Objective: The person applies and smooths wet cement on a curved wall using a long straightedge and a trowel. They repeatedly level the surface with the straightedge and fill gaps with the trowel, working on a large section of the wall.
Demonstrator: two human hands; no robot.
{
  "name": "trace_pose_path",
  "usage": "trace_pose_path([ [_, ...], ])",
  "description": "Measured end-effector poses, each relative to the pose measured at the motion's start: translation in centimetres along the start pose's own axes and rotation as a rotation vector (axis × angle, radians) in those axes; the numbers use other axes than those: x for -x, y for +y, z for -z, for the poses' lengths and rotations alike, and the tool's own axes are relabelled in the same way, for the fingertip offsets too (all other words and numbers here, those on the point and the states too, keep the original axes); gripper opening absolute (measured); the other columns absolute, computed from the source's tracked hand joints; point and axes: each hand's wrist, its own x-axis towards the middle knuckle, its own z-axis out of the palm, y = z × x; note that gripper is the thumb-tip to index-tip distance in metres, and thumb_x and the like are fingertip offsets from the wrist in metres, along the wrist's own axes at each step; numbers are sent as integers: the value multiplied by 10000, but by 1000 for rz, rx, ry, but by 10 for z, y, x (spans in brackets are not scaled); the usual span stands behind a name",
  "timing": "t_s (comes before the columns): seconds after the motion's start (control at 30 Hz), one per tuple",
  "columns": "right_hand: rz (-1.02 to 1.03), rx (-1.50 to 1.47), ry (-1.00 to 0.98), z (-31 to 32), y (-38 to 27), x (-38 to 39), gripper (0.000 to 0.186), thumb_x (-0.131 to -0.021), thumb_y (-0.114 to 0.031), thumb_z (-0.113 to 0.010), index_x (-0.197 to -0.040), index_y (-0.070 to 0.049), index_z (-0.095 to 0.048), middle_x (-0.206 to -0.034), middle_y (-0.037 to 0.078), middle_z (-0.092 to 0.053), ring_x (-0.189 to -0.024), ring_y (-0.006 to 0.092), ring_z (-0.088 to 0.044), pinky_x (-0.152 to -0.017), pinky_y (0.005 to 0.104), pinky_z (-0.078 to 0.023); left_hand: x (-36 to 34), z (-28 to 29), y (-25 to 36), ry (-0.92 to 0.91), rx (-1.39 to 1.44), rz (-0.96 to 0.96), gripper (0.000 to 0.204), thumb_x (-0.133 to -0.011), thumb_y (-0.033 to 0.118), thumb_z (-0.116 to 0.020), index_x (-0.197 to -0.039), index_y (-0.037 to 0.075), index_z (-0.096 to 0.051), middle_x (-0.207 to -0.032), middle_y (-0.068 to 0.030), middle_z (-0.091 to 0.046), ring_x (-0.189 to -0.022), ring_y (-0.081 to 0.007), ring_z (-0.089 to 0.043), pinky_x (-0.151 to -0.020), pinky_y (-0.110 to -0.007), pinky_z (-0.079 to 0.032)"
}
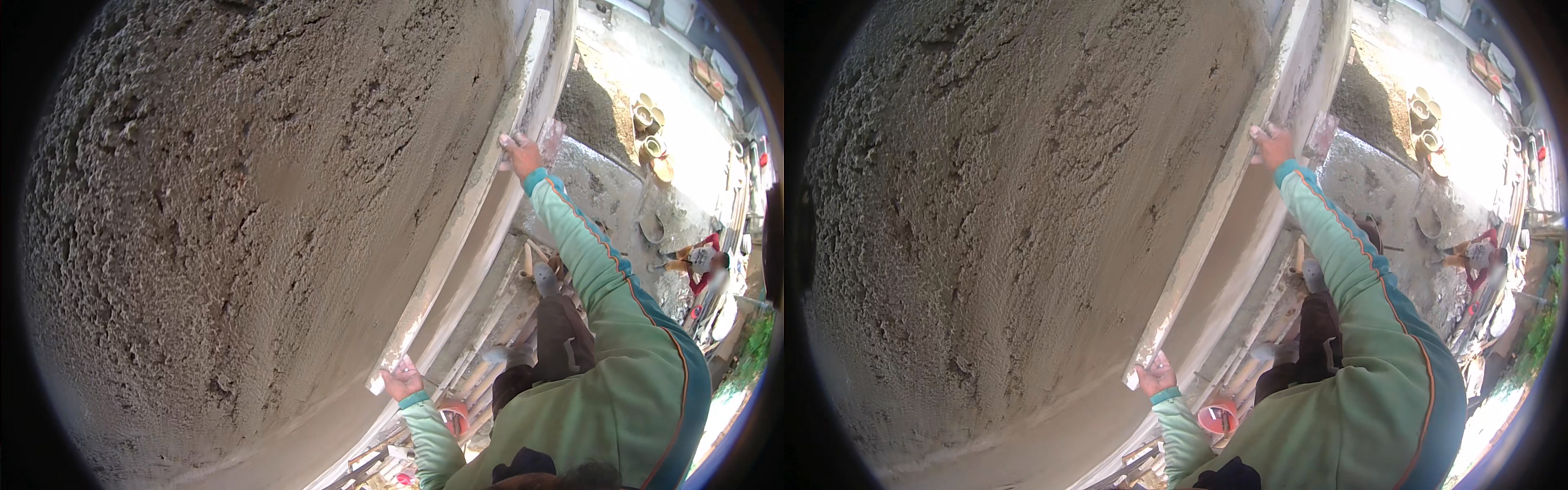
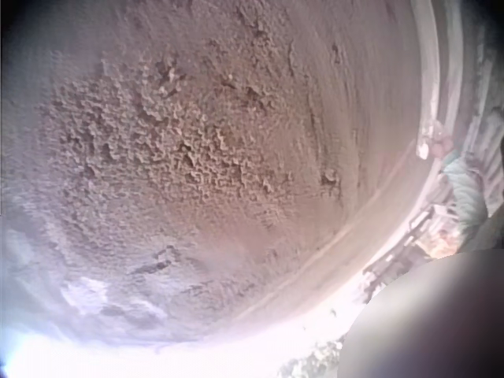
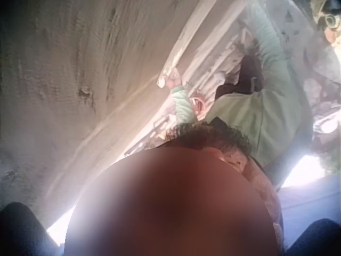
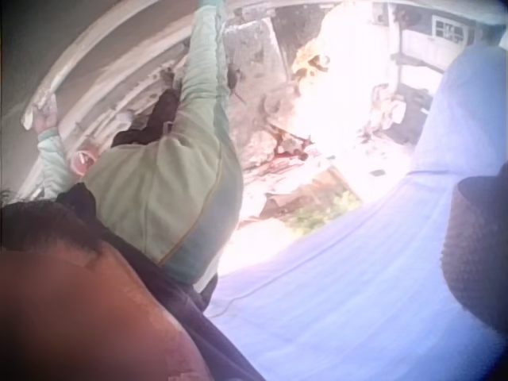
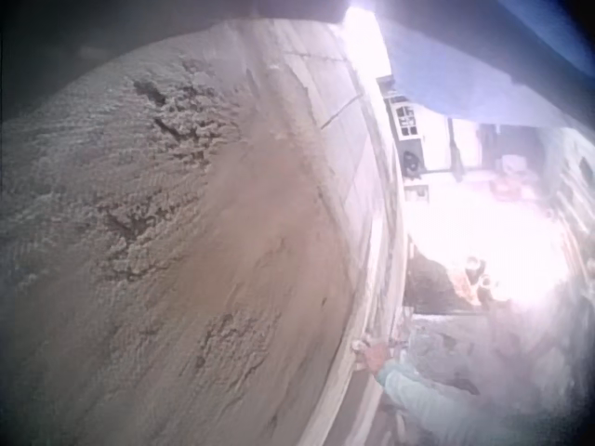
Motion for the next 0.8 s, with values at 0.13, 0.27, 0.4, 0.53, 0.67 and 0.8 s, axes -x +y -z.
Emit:
trace_pose_path([
  [0.13, -199, -22, -67, -36, 105, 110, 495, -937, -222, -647, -1330, 55, -530, -1045, 143, -664, -828, 206, -684, -562, 342, -628, -43, 102, 99, 138, -31, -117, 555, -985, 493, -559, -1260, 16, -489, -1226, -186, -582, -1116, -319, -580, -977, -448, -514],
  [0.27, -352, -202, -78, -85, 189, 247, 522, -944, -170, -640, -1377, 64, -465, -1101, 153, -641, -860, 209, -677, -593, 342, -632, -72, 196, 211, 408, -16, -221, 428, -986, 435, -588, -1210, 71, -571, -1156, -116, -657, -1011, -282, -642, -838, -447, -561],
  [0.4, -529, -253, -14, -125, 228, 342, 562, -938, -167, -664, -1393, 71, -436, -1150, 153, -628, -913, 208, -669, -613, 346, -635, -74, 245, 287, 352, 32, -338, 460, -984, 453, -586, -1128, 23, -510, -943, -101, -578, -843, -242, -565, -895, -448, -555],
  [0.53, -486, -264, 0, -118, 214, 324, 668, -930, -159, -694, -1428, 124, -351, -1182, 174, -604, -836, 205, -662, -558, 334, -624, -72, 235, 280, 321, 13, -268, 444, -1014, 442, -533, -1123, 13, -499, -878, -98, -587, -810, -247, -590, -899, -450, -561],
  [0.67, -250, -183, -134, -76, 148, 224, 560, -948, -173, -656, -1395, 94, -449, -1135, 151, -630, -940, 192, -659, -577, 323, -631, -65, 184, 190, 209, -95, -227, 475, -1021, 480, -496, -1147, 22, -500, -1054, -118, -602, -961, -260, -580, -969, -449, -497],
  [0.8, -30, -103, -41, -51, 59, 137, 637, -945, -217, -676, -1399, 148, -416, -1104, 154, -635, -940, 181, -655, -546, 293, -614, -45, 113, 110, 172, -59, -131, 499, -1018, 511, -478, -1175, 39, -504, -1149, -129, -594, -1045, -266, -564, -1012, -443, -457],
])
